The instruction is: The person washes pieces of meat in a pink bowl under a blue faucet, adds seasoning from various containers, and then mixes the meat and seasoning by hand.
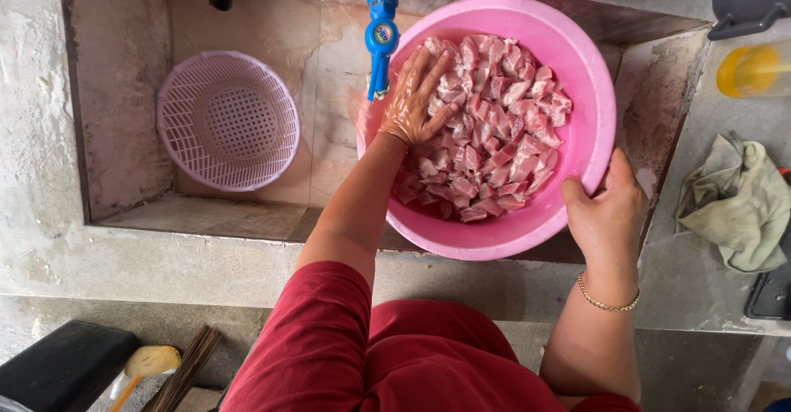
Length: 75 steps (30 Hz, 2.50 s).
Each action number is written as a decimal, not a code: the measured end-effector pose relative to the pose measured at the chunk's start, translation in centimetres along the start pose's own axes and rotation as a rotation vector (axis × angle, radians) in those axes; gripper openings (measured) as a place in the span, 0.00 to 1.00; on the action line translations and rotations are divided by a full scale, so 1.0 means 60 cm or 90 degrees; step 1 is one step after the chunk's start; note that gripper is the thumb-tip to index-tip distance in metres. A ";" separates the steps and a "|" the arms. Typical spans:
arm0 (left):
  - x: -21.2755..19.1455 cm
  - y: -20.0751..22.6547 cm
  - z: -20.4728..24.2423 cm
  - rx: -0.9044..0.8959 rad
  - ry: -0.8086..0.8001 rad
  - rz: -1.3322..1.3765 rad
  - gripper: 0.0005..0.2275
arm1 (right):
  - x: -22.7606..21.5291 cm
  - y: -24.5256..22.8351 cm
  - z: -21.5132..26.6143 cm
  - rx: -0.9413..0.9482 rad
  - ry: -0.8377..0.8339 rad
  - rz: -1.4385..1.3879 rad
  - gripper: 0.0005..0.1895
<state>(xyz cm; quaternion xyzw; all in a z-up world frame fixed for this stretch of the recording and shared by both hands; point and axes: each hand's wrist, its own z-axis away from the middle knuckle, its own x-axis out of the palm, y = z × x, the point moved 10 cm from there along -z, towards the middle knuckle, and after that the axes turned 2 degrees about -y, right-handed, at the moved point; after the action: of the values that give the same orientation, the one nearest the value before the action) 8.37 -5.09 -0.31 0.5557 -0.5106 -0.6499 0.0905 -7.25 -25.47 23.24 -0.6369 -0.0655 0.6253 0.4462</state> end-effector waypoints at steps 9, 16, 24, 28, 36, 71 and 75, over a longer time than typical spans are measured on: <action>-0.005 -0.010 0.006 -0.008 0.012 0.005 0.37 | 0.004 -0.026 0.001 0.001 0.000 0.021 0.22; -0.006 -0.018 0.009 -0.015 0.005 0.029 0.37 | 0.008 -0.033 0.002 0.003 0.000 0.037 0.20; -0.007 -0.021 0.011 -0.017 0.002 0.037 0.38 | 0.010 -0.049 0.002 -0.009 0.002 0.066 0.20; -0.010 -0.023 0.011 -0.023 0.006 0.035 0.37 | 0.013 -0.055 0.002 -0.021 0.000 0.062 0.20; -0.014 -0.027 0.014 -0.018 0.017 0.034 0.37 | 0.023 -0.063 0.002 -0.031 -0.004 0.016 0.22; -0.059 -0.076 0.041 -0.025 0.098 0.123 0.35 | 0.089 -0.153 0.005 -0.080 -0.032 -0.082 0.20; -0.055 -0.098 0.044 -0.048 0.101 0.191 0.37 | 0.101 -0.170 0.007 -0.104 -0.031 -0.085 0.20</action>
<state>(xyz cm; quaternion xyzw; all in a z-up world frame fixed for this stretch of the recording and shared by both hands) 10.06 1.40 -3.07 0.5190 -0.5544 -0.6020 0.2468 -1.51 -15.34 25.48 -0.6501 -0.1696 0.6020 0.4315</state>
